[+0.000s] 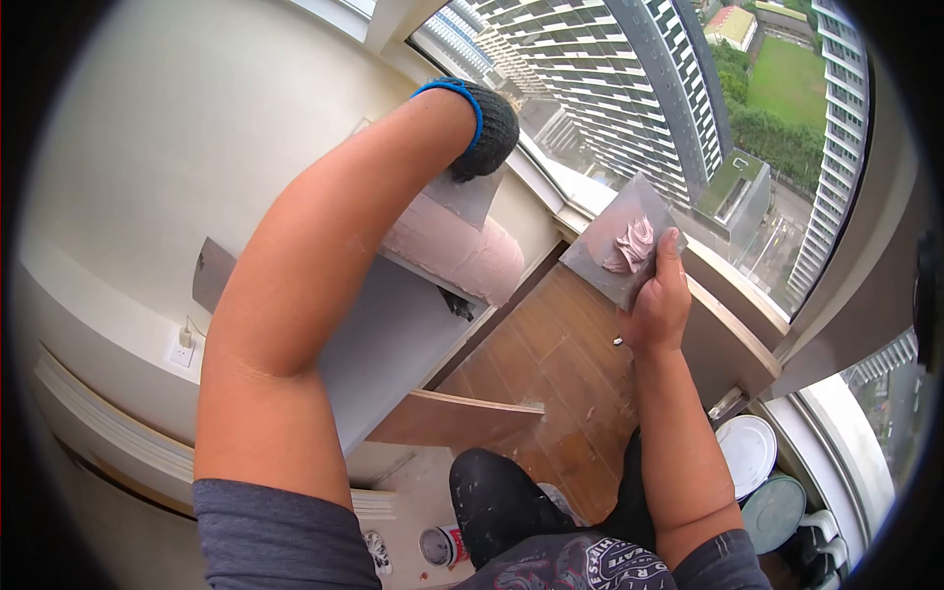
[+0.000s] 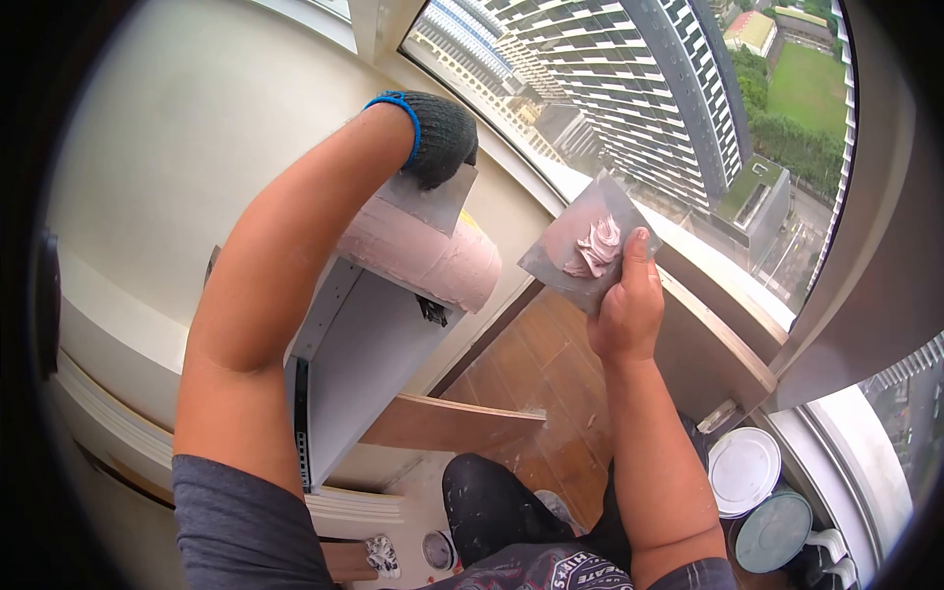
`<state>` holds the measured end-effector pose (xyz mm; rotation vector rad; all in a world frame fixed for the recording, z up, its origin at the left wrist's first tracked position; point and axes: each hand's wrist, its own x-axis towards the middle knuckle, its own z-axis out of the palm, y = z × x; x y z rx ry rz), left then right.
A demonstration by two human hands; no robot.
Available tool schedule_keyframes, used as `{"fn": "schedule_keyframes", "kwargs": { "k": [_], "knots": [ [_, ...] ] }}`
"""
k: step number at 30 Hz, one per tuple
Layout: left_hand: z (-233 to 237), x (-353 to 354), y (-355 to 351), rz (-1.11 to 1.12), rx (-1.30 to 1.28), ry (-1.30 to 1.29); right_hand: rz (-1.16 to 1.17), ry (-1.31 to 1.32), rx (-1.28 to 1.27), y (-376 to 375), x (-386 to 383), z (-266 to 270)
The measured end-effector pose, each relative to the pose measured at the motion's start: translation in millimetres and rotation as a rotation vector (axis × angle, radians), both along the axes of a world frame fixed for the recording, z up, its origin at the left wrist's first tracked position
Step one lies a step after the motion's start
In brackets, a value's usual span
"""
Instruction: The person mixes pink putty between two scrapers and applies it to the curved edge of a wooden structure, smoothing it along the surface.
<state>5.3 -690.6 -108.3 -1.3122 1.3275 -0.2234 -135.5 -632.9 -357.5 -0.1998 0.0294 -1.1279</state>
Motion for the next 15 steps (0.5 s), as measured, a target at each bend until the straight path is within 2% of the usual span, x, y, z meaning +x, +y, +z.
{"fn": "schedule_keyframes", "kwargs": {
  "k": [7,9,11,14,15],
  "knots": [
    [-2.2,32.2,-25.4,0.017,-0.237,0.056,0.117,-0.051,-0.020,-1.7,6.3,-5.2],
    [15.2,-6.9,-17.5,0.039,-0.321,0.104,0.136,-0.044,-0.029,-0.4,6.9,-6.8],
    [26.8,-13.7,0.7,-0.050,-0.670,0.452,0.121,-0.022,-0.073,0.7,4.8,-2.6],
    [21.1,-30.2,58.7,-0.370,-0.891,0.719,0.009,0.043,-0.040,4.8,2.3,8.5],
    [14.6,-40.5,77.5,-0.183,-0.953,0.868,-0.036,0.059,-0.053,4.8,1.8,9.0]
  ]
}}
